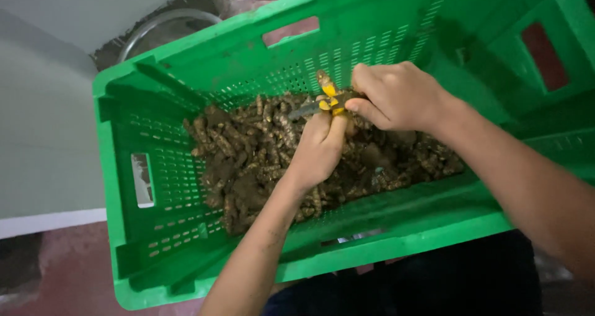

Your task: Peeling and scraping the skin off a piece of turmeric using a knife over a plastic crate

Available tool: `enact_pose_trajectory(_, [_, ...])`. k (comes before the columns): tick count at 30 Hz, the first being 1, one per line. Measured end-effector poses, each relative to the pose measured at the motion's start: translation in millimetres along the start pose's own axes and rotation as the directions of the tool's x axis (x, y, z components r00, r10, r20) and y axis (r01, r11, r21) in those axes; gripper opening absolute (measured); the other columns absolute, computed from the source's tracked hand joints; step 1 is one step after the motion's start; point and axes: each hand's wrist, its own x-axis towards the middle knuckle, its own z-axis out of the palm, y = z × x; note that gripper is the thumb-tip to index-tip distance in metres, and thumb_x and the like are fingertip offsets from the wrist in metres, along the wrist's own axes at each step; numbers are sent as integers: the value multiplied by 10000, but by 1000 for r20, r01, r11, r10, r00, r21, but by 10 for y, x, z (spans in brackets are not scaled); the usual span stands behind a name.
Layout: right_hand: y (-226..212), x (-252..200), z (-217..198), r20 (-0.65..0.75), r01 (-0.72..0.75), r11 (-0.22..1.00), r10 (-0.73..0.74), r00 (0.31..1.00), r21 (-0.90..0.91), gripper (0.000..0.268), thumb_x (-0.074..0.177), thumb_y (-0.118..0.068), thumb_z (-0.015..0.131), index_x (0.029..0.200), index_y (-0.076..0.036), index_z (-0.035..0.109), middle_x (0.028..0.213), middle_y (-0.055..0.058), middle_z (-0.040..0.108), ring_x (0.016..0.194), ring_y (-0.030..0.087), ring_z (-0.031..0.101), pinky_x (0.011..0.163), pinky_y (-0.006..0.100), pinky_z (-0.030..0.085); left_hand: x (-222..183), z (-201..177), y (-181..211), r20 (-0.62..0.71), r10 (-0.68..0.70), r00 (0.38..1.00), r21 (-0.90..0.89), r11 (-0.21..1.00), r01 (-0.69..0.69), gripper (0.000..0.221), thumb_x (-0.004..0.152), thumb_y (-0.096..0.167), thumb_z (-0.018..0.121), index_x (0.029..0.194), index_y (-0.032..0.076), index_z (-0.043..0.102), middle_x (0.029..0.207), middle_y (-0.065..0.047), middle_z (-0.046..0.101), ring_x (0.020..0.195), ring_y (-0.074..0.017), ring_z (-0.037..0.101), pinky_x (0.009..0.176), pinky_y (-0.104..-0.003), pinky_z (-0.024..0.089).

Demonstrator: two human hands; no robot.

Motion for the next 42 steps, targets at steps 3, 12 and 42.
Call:
enact_pose_trajectory(3, [-70,7,-46,38,24,1000,-24,999,-12,453,1085,-524,375,943,-103,463,637,61,431,598,328,605,548,422,505,9,7,-63,-9,133,991,96,987,-131,376,1091,219,394,840,19,589,617,-231,577,600,-213,600,638,-371,475])
enact_pose_trajectory(12, [135,-6,75,-89,-35,990,23,996,-133,465,1133,-467,480,1070,-16,575,633,87,487,541,295,605,522,404,510,-59,-6,292,-52,64,997,173,983,-54,278,1085,207,348,1038,-25,494,641,-150,592,488,-218,533,492,-360,410])
enact_pose_trajectory(42, [286,-48,-11,-110,-197,976,187,976,-94,446,1151,-455,387,1021,-30,420,704,87,494,511,322,528,362,463,396,-174,-72,381,-154,106,982,118,989,-88,194,1084,311,401,973,152,409,680,43,455,548,-97,393,512,-341,331])
